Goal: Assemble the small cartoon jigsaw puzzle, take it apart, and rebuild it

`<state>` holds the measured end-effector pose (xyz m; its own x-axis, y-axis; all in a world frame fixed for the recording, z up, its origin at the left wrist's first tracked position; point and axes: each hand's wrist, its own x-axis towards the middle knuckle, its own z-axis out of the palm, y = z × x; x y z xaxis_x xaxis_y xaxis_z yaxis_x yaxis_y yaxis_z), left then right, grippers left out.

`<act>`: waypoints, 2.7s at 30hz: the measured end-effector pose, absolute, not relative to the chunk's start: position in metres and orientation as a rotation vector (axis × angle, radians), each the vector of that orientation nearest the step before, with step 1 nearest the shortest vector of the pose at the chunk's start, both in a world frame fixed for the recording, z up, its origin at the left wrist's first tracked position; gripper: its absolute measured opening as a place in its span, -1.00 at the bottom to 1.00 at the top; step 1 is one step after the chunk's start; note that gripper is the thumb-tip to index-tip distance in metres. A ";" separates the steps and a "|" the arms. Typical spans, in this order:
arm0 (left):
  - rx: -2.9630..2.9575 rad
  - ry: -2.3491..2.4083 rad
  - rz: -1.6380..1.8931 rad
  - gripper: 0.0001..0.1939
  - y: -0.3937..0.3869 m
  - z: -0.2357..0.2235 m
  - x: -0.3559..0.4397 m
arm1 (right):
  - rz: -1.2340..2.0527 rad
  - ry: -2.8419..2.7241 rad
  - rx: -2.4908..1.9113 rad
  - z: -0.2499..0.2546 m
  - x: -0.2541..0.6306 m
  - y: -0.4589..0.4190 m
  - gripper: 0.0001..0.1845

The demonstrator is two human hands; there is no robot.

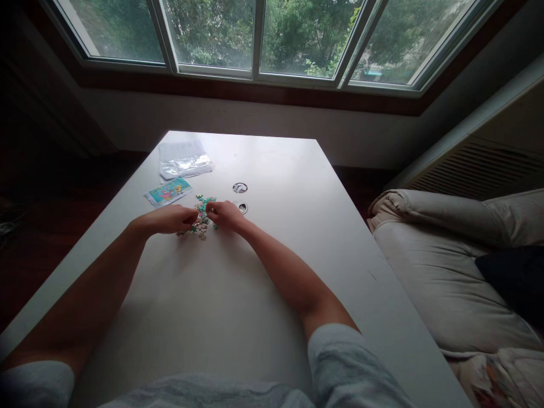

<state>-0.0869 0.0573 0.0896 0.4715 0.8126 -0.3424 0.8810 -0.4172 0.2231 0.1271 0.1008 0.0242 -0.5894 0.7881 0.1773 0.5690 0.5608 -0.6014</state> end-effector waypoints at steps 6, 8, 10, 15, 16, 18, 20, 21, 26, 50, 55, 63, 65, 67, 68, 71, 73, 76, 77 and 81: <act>2.376 1.528 -0.009 -0.76 0.066 0.088 -0.096 | 0.650 -2.392 -1.156 0.023 0.127 0.099 -0.75; 2.384 1.525 0.023 -0.75 0.067 0.088 -0.096 | 0.640 -2.396 -1.163 0.023 0.127 0.098 -0.75; 2.399 1.508 0.047 -0.75 0.067 0.088 -0.096 | 0.631 -2.401 -1.154 0.023 0.127 0.097 -0.76; 2.416 1.497 0.176 -0.77 0.070 0.085 -0.093 | 0.633 -2.379 -1.096 0.018 0.125 0.095 -0.77; 2.413 1.497 0.206 -0.78 0.071 0.083 -0.092 | 0.641 -2.367 -1.083 0.017 0.125 0.095 -0.76; 2.394 1.504 0.258 -0.78 0.074 0.079 -0.091 | 0.660 -2.340 -1.062 0.016 0.125 0.096 -0.75; 2.361 1.525 0.304 -0.79 0.077 0.075 -0.092 | 0.677 -2.313 -1.057 0.015 0.125 0.096 -0.73; 2.343 1.531 0.323 -0.79 0.078 0.072 -0.092 | 0.683 -2.304 -1.051 0.014 0.125 0.096 -0.72; 2.287 1.459 0.328 -0.76 0.079 0.067 -0.092 | 0.682 -2.256 -1.004 0.012 0.125 0.096 -0.76; 2.001 1.380 0.558 -0.74 0.083 0.054 -0.083 | 0.666 -2.173 -0.970 0.013 0.129 0.095 -0.81; 1.980 1.403 0.539 -0.72 0.082 0.055 -0.083 | 0.619 -2.180 -1.085 0.014 0.129 0.095 -0.79; 2.368 1.585 0.534 -0.61 0.091 0.041 -0.092 | 0.499 -2.210 -1.072 0.011 0.130 0.101 -0.73; 2.448 1.516 0.525 -0.44 0.093 0.031 -0.095 | 0.410 -2.233 -1.119 0.009 0.130 0.104 -0.68; 2.465 1.498 0.462 -0.28 0.094 0.022 -0.096 | 0.367 -2.315 -1.139 0.006 0.131 0.106 -0.49; 2.461 1.498 0.423 -0.22 0.095 0.019 -0.096 | 0.365 -2.370 -1.136 0.004 0.131 0.108 -0.38; 2.458 1.445 0.343 -0.14 0.095 0.017 -0.097 | 0.385 -2.501 -1.086 0.000 0.134 0.111 -0.24; 2.469 1.393 0.355 -0.15 0.096 0.021 -0.098 | 0.379 -2.541 -1.038 -0.001 0.137 0.113 -0.25; 2.482 1.353 0.399 -0.25 0.096 0.029 -0.101 | 0.351 -2.557 -1.002 0.002 0.140 0.115 -0.31; 2.483 1.350 0.405 -0.30 0.096 0.031 -0.101 | 0.346 -2.554 -1.004 0.003 0.141 0.115 -0.34; 2.438 1.349 0.409 -0.42 0.096 0.034 -0.101 | 0.336 -2.529 -1.039 0.007 0.139 0.116 -0.49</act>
